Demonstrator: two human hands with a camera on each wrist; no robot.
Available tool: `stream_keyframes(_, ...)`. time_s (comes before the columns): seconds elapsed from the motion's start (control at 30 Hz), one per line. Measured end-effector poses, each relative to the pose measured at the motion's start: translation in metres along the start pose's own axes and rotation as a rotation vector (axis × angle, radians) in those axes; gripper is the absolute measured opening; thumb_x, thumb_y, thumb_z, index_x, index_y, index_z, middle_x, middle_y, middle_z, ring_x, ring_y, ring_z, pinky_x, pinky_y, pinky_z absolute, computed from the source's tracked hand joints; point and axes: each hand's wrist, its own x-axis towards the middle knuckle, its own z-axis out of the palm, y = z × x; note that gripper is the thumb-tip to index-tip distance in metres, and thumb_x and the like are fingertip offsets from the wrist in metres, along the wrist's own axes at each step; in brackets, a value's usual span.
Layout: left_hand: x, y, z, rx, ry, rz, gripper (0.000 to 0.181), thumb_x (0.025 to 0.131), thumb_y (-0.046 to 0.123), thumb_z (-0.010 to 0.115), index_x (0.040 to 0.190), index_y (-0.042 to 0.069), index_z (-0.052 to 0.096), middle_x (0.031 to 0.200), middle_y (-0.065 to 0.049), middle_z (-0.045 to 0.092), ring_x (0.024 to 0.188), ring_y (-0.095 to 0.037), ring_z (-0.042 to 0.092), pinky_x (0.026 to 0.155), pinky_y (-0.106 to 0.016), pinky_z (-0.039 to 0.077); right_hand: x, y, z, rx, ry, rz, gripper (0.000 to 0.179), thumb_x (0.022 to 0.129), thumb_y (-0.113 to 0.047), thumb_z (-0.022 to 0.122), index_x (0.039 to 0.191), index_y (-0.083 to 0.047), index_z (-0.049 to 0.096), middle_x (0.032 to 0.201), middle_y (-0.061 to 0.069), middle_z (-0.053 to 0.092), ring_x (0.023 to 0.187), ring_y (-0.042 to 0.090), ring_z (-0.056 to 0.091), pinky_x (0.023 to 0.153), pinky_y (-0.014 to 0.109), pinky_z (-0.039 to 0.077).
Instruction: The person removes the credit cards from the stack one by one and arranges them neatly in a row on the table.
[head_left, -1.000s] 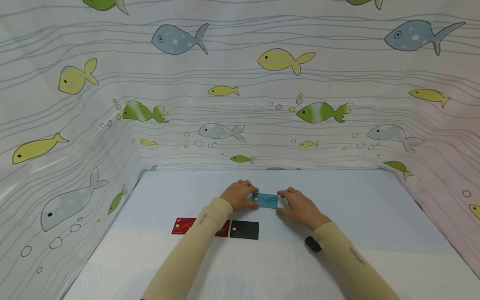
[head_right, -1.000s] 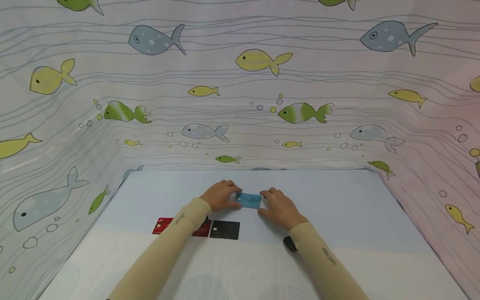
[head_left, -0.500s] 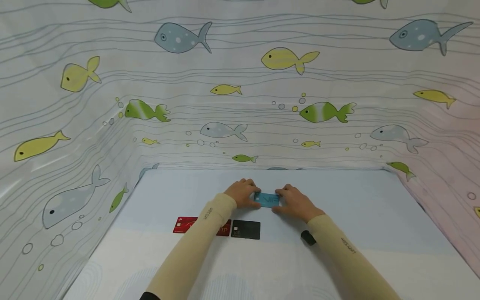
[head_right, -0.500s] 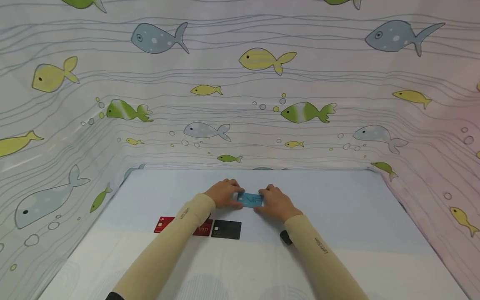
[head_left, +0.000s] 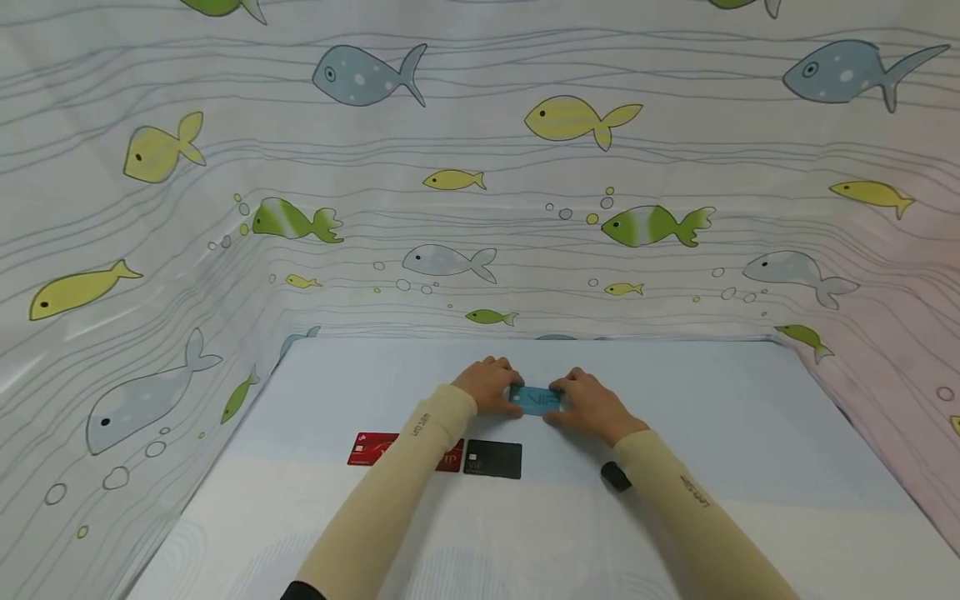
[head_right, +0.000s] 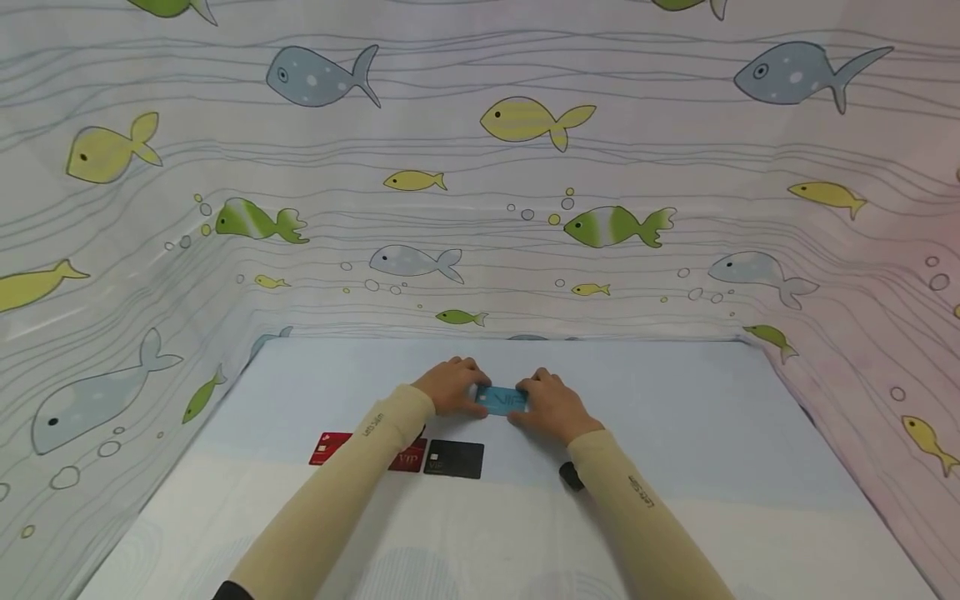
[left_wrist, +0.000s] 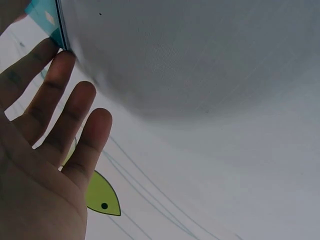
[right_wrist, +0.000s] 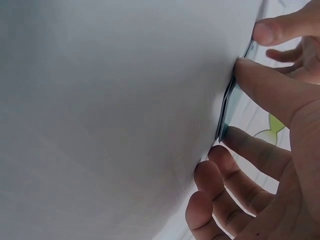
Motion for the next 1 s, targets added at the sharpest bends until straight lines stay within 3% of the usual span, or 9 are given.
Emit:
stream_keyframes(0.67,-0.003,0.001,0.005,0.048,0.049,0.014,0.058,0.086,0.052,0.078,0.133,0.02,0.067,0.128,-0.003,0.062,0.113,-0.02,0.056,0.099,-0.037,0.048,-0.003,-0.001,0.006,-0.009,0.03,0.007,0.057,0.087,-0.038,0.081,0.131,-0.007,0.065,0.121,0.01,0.058,0.107,0.026,0.057,0.093,0.047,0.052)
stream_keyframes(1.0,-0.007,0.001,0.011,0.129,0.104,0.046,0.059,0.087,0.056,0.074,0.133,0.02,0.066,0.126,-0.002,0.062,0.113,-0.021,0.056,0.097,-0.038,0.049,-0.004,-0.006,0.004,-0.017,0.039,0.018,0.058,0.086,-0.039,0.081,0.131,-0.006,0.064,0.123,0.012,0.058,0.109,0.026,0.057,0.094,0.048,0.052)
